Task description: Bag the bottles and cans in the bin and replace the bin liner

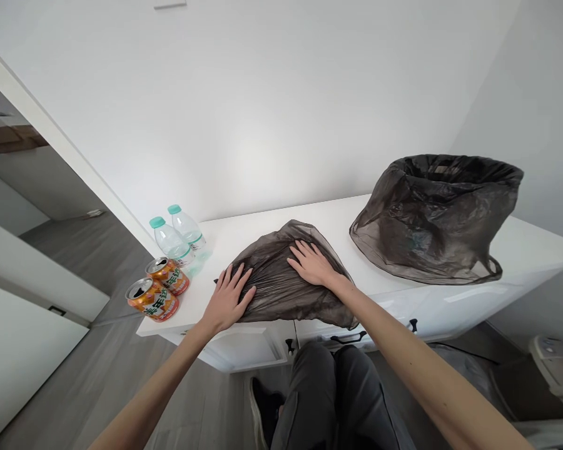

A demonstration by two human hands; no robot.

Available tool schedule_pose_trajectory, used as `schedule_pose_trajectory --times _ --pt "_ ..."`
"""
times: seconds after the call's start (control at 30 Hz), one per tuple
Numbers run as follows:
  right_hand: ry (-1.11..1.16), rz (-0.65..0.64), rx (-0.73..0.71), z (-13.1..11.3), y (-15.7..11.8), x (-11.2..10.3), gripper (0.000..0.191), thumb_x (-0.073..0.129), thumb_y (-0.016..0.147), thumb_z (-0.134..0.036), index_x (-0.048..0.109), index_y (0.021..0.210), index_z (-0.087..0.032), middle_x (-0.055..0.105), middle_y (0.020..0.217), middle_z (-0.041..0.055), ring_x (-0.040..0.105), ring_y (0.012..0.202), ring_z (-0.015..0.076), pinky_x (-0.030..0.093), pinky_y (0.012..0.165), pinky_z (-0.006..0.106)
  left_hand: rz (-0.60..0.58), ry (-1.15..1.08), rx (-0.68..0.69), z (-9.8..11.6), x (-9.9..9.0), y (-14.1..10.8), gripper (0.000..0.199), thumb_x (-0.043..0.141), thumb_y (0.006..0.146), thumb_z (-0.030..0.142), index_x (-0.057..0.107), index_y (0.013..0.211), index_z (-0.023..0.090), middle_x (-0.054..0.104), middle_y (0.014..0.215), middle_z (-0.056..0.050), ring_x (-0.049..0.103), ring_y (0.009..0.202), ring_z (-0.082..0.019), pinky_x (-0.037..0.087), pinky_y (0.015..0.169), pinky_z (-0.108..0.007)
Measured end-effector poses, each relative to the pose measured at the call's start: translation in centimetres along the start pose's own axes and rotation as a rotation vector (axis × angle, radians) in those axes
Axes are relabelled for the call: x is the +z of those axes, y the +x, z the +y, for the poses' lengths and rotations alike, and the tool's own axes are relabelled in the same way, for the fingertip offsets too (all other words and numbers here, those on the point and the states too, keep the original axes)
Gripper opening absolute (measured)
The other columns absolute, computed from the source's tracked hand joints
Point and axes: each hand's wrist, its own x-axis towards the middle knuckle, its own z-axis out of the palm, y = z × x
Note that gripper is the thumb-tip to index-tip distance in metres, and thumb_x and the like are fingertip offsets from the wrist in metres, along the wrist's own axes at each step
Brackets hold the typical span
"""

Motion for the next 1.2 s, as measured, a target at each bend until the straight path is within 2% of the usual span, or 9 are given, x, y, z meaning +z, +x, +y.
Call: schedule_pose_trajectory --times 0.2,0.33,0.43,0.6,0.7,0.8,0.97,1.07,1.2 --pt "-0.042 0.118 -0.296 -1.8 -9.5 -0.3 0.081 0.051 0.099 -0.059 0.025 0.169 -0.028 0.020 0.176 0.0061 0.016 0.163 0.0310 0.019 0.131 0.057 0.017 -0.033 0.136 1.3 -2.4 -4.6 0.068 0.050 0.105 0.043 0.027 0.166 0.026 0.030 0.173 -0.010 0.022 0.162 -0.030 0.020 0.132 -0.057" --pt "-0.220 0.199 -0.377 -1.3 -14.7 1.4 0.088 0.065 0.088 -0.024 0.028 0.168 -0.031 0.012 0.177 0.0071 0.014 0.163 0.0358 0.017 0.130 0.064 -0.075 -0.078 0.203 1.5 -3.3 -6.3 0.076 0.064 0.098 0.042 0.031 0.166 0.030 0.040 0.169 -0.008 0.031 0.159 -0.031 0.021 0.131 -0.055" --pt "-0.240 0.328 -0.276 0.4 -16.0 1.8 0.088 0.051 0.082 -0.002 0.035 0.165 -0.027 0.032 0.172 0.0098 0.031 0.158 0.0303 0.027 0.129 0.058 -0.037 -0.212 0.096 1.0 -3.4 -6.1 0.061 0.067 0.095 0.034 0.051 0.155 0.037 0.057 0.157 -0.005 0.045 0.150 -0.030 0.032 0.127 -0.052" --pt "-0.073 0.431 -0.305 2.2 -17.4 0.7 0.058 0.047 0.088 -0.008 0.060 0.141 -0.028 0.073 0.130 0.0061 0.066 0.125 0.0272 0.044 0.121 0.054 0.112 -0.487 -0.200 1.5 -4.8 -5.2 0.022 0.078 0.083 0.035 0.081 0.104 0.033 0.076 0.122 -0.007 0.065 0.124 -0.031 0.047 0.111 -0.041" --pt "0.095 0.525 -0.207 1.7 -16.9 -0.5 0.047 0.051 0.089 -0.015 0.063 0.131 -0.031 0.075 0.123 0.0070 0.068 0.120 0.0309 0.052 0.111 0.054 0.144 -0.559 -0.317 2.7 -6.0 -4.7 0.016 0.072 0.087 0.040 0.079 0.094 0.028 0.078 0.101 -0.006 0.069 0.099 -0.027 0.051 0.093 -0.032" --pt "0.292 0.644 -0.089 0.0 -13.6 -3.1 0.054 0.053 0.091 -0.021 0.051 0.144 -0.029 0.073 0.125 0.0105 0.068 0.118 0.0314 0.055 0.106 0.054 0.145 -0.559 -0.353 3.4 -6.7 -3.8 0.026 0.064 0.091 0.049 0.071 0.088 0.024 0.070 0.079 -0.002 0.063 0.080 -0.021 0.049 0.078 -0.026" --pt "0.312 0.834 -0.210 -6.5 -6.9 -8.6 0.067 0.055 0.095 -0.024 0.034 0.158 -0.022 0.056 0.151 0.0163 0.056 0.137 0.0312 0.045 0.117 0.057 0.132 -0.419 -0.511 2.6 -6.1 -1.2 0.040 0.049 0.097 0.060 0.061 0.096 0.023 0.058 0.062 0.003 0.056 0.063 -0.018 0.045 0.064 -0.028" --pt "0.053 0.720 -0.462 -11.4 -5.9 -8.2 0.061 0.056 0.096 -0.024 0.043 0.155 -0.024 0.049 0.159 0.0124 0.041 0.151 0.0322 0.026 0.129 0.065 0.230 -0.355 -0.490 2.3 -5.6 -0.3 0.046 0.051 0.097 0.057 0.058 0.121 0.019 0.073 0.091 -0.007 0.069 0.084 -0.025 0.054 0.077 -0.036" --pt "-0.186 0.533 -0.643 -14.7 -4.9 -3.5 0.052 0.048 0.101 -0.024 0.047 0.153 -0.015 0.048 0.161 0.0149 0.034 0.156 0.0296 0.018 0.133 0.061 0.409 -0.114 -0.099 3.0 -5.6 -0.8 0.050 0.053 0.102 0.045 0.050 0.146 0.020 0.060 0.148 -0.018 0.053 0.141 -0.031 0.045 0.113 -0.051"
